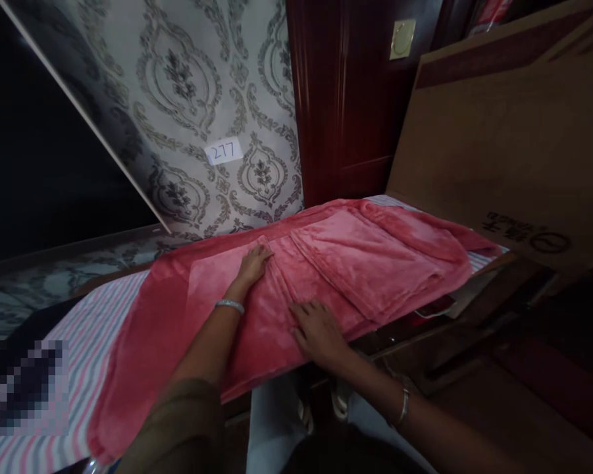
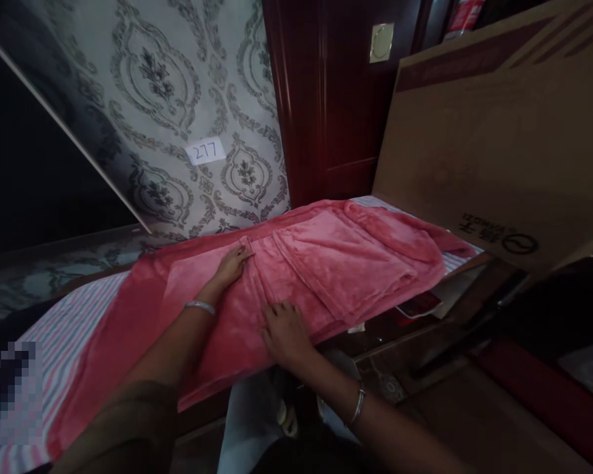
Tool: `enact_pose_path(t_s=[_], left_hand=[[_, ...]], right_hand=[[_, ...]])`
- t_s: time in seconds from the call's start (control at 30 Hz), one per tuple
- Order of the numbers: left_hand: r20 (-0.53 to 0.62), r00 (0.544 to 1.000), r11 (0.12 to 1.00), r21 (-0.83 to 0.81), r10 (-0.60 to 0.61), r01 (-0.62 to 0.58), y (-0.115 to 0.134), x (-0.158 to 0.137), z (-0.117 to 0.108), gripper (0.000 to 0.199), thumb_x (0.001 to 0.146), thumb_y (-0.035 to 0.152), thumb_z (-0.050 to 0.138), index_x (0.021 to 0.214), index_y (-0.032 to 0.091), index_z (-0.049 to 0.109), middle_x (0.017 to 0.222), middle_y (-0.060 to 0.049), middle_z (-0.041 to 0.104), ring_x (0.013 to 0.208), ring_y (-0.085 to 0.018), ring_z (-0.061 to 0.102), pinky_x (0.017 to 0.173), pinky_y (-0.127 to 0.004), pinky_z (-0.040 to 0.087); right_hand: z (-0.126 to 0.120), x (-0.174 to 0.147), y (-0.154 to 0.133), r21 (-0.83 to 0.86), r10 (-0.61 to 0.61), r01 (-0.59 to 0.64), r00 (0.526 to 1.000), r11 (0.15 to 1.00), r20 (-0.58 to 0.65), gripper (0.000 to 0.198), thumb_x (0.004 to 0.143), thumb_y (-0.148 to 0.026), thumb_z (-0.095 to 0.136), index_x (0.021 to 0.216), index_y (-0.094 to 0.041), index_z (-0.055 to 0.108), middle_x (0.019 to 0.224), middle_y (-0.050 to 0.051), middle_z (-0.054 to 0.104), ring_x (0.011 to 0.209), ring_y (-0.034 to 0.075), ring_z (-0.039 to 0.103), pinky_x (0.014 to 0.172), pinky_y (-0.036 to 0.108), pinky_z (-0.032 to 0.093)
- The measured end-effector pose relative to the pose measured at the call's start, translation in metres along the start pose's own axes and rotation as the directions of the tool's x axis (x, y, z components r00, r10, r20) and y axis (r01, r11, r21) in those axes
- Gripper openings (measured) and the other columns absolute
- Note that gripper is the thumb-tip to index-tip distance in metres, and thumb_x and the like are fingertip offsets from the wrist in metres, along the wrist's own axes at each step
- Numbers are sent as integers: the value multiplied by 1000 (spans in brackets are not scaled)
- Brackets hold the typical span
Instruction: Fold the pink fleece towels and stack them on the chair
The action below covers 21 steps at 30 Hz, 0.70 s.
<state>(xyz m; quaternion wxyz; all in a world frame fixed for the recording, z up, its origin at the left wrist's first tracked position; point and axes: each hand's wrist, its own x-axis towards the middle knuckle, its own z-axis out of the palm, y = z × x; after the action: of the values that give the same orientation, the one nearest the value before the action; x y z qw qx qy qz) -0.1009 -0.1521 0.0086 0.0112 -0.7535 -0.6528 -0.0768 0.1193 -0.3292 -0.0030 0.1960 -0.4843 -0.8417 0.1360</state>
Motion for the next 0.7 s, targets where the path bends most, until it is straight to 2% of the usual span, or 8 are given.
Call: enact_pose_path(t_s=[0.1,0.2,0.3,0.4,0.5,0.6,0.7], left_hand=[[-5,999,999,15,32,-32,6,6,-7,40,92,19,41,122,23,66,140,-9,53,126,-25,49,104,-36,39],[-36,999,1000,26,0,1,14,10,-13,34,91,18,41,111,20,69,122,-10,63,114,-24,55,96,-33,43],[-102,992,997,23,-68,71,22,12,-14,37,93,17,35,115,19,65,122,-13,62,111,-25,57,94,-35,43],[-125,985,993,-3,-116,116,27,10,-5,37,93,15,37,117,18,64,123,-15,62,114,-26,56,96,-37,43],[-138,981,990,-59,-137,130,27,6,5,41,91,11,37,123,17,61,128,-15,61,118,-25,55,101,-37,41],[-164,971,978,-146,-171,148,23,4,7,46,89,9,38,131,17,56,133,-13,60,122,-24,54,106,-38,39],[-176,961,955,-247,-214,167,26,5,2,45,85,9,45,128,15,58,130,-14,62,123,-26,54,107,-40,39]], right_hand=[[4,1,-1,-37,-65,65,998,997,-7,35,93,-25,52,126,-16,59,112,13,64,109,29,51,93,42,41],[8,4,0,-18,-85,85,996,996,0,30,96,-18,44,118,-17,63,103,11,65,101,25,55,87,37,43],[9,5,6,99,-12,14,1000,995,-19,30,97,-17,40,114,-19,64,104,9,65,96,21,59,82,31,44],[10,5,13,188,83,-82,997,979,6,30,96,-17,42,117,-21,63,112,9,65,99,21,62,82,31,46],[13,4,18,223,98,-105,994,969,43,32,94,-14,44,117,-21,64,112,8,66,103,21,62,86,32,46],[10,0,26,278,33,-25,999,960,-22,33,90,-11,45,115,-21,65,110,7,66,101,20,62,87,31,47],[-6,-5,45,245,-2,52,980,968,-198,32,89,-10,46,111,-20,66,107,8,65,101,21,59,90,33,46]])
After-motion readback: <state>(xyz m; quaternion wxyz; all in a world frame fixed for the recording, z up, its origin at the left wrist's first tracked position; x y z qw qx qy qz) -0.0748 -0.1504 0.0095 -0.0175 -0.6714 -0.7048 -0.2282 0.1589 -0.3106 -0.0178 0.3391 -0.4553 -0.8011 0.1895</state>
